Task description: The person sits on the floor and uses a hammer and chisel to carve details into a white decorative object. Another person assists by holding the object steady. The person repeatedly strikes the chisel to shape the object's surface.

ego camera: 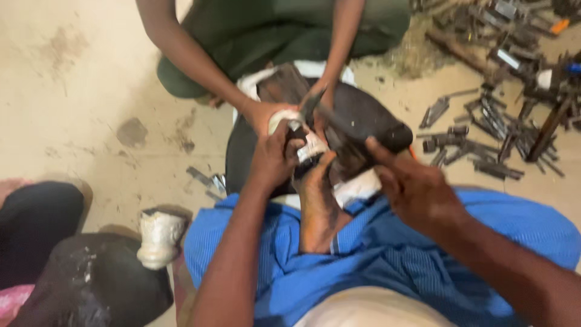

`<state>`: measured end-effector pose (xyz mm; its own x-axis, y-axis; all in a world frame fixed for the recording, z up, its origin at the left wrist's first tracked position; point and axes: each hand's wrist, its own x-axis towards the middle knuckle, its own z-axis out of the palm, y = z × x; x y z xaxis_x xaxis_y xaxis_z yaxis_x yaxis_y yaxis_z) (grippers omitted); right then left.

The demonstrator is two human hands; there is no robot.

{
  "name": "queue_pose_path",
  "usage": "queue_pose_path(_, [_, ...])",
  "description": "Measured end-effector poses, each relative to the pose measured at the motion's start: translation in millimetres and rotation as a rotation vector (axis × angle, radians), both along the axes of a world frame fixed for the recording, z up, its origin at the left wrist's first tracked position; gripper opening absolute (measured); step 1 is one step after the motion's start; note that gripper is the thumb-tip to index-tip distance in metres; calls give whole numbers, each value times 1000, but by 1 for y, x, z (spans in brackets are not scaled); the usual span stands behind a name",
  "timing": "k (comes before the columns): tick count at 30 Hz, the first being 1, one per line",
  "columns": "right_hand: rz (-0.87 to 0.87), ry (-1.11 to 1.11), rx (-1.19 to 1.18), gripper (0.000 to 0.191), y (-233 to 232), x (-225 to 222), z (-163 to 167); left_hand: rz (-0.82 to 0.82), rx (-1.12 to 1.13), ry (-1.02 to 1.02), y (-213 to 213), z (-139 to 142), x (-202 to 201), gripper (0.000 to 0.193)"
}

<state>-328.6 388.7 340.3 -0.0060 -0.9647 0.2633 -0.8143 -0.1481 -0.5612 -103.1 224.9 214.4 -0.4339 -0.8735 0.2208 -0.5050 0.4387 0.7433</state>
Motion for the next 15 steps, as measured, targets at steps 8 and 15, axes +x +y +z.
queue_pose_path(8, [156,-169,-227,22,-1,3,0,-91,-68,-10,-8,17,1,39])
queue_pose_path(15, [106,191,-364,31,19,4,-11,-128,-26,47,2,25,4,30])
